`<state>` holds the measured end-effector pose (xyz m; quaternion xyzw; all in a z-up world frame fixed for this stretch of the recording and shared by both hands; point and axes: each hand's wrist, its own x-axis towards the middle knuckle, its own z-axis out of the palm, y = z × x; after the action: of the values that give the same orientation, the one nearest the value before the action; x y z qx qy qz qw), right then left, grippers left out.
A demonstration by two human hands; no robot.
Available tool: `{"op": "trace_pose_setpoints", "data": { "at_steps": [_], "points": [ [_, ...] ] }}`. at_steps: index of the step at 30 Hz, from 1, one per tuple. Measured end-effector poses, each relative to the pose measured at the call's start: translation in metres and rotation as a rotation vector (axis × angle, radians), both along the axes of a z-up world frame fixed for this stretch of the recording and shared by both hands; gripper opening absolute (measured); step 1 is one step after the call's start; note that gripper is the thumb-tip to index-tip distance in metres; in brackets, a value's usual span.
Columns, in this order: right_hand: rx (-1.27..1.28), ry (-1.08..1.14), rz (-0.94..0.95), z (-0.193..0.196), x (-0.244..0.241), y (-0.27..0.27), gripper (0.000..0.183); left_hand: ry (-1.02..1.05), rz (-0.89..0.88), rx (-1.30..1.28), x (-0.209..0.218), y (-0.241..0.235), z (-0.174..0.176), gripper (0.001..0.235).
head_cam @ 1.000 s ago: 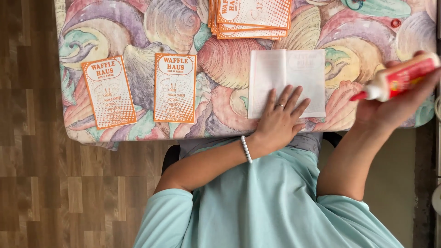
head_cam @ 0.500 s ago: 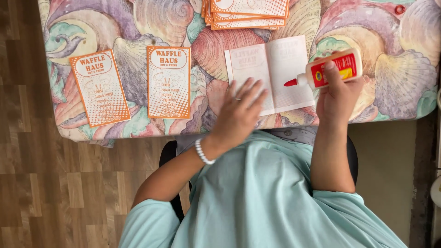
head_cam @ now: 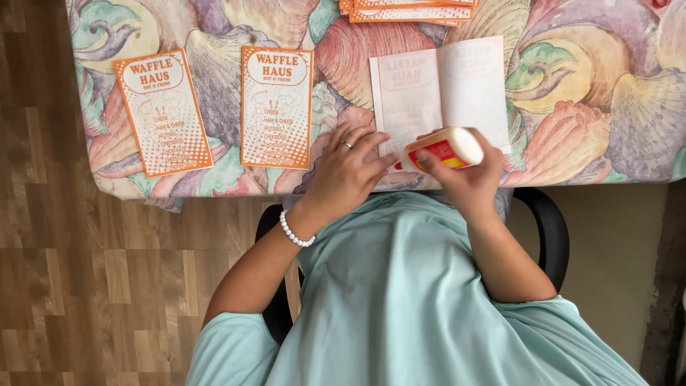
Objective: Applying glue to paper templates and folding them to assemble packaging sleeves.
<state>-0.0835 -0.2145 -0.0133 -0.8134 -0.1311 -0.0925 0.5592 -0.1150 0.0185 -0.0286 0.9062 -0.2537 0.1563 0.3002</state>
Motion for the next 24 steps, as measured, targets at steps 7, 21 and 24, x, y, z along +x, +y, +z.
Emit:
{"op": "trace_pose_setpoints", "data": {
  "at_steps": [7,21,24],
  "points": [
    [0.383,0.3,-0.233,-0.056,0.025,-0.006,0.047,-0.005,-0.272,0.099,0.02,0.013,-0.005,0.02],
    [0.435,0.277,-0.188,-0.057,0.032,-0.008,0.039,0.056,-0.434,0.219,0.042,0.014,0.014,0.023],
    [0.41,0.239,-0.173,-0.056,0.03,-0.01,0.038,0.007,-0.41,0.206,0.038,0.021,-0.003,0.019]
  ]
}}
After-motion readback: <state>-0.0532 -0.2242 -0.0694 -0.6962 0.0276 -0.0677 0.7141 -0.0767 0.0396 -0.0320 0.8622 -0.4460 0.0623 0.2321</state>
